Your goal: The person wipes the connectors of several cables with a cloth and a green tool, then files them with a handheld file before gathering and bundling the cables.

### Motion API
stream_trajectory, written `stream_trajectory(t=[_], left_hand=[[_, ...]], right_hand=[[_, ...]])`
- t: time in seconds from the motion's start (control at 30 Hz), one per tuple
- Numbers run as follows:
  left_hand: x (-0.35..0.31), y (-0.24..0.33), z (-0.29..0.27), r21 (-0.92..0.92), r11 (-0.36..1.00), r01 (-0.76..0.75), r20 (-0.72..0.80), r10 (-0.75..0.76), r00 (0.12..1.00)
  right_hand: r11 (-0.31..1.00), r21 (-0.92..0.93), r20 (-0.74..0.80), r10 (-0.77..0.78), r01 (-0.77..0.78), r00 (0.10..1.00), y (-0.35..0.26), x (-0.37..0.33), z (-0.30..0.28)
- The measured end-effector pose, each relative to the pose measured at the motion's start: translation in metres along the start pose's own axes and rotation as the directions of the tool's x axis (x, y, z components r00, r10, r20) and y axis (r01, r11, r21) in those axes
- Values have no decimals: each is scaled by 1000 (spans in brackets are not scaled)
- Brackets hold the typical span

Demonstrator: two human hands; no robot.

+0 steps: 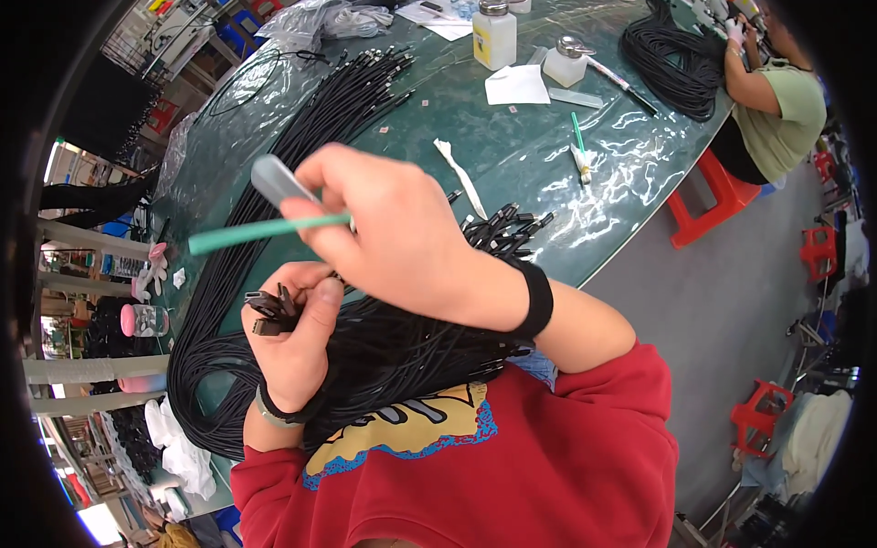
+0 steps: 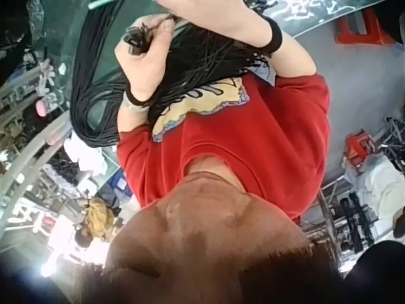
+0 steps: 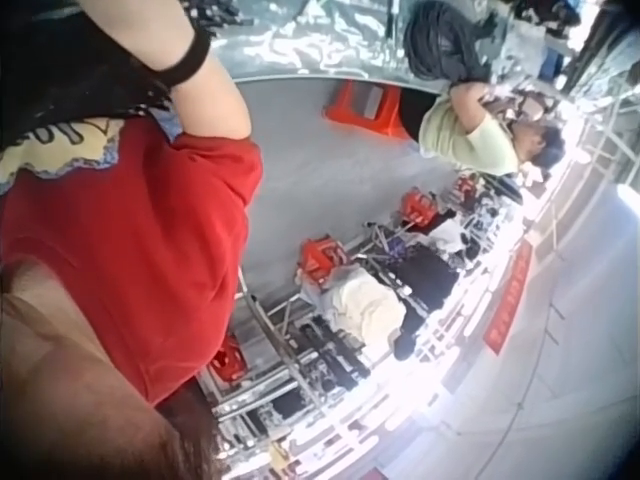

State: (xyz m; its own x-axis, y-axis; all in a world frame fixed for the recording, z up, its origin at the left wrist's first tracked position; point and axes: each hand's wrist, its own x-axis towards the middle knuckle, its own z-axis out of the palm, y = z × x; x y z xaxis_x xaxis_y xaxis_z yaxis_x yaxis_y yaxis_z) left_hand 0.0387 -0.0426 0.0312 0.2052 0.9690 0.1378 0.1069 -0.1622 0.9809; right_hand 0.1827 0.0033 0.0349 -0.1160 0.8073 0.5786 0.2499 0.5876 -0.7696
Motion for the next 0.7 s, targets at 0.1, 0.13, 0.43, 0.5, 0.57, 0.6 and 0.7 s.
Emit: stream_trajectory(t=[0.1,0.13,0.43,0.5,0.57,0.6,0.7], left_hand=[[4,2,-1,-60,998,31,-7,-32,999],[5,2,-1,-127,991,39,-37,-44,998],[15,-7,-12,165,895,-415,105,402,910],[11,-6,-11,107,948,-301,28,300,954],[6,-5,-11,-35,997,-73,-103,70,992],[7,-4,-13,-32,997,-74,-108,70,992],[14,0,-19,-363,911,196,42,-195,980]], right_hand=[[995,79,-53,61,-56,997,7,3,-3],[989,121,-75,93,-84,993,9,3,-4],[913,336,33,233,-230,972,8,-14,-14],[885,374,45,281,-277,959,6,-13,-14],[868,396,56,302,-299,952,4,-12,-13],[891,371,56,262,-264,963,3,-12,-14],[928,319,60,182,-191,982,1,-15,-14]])
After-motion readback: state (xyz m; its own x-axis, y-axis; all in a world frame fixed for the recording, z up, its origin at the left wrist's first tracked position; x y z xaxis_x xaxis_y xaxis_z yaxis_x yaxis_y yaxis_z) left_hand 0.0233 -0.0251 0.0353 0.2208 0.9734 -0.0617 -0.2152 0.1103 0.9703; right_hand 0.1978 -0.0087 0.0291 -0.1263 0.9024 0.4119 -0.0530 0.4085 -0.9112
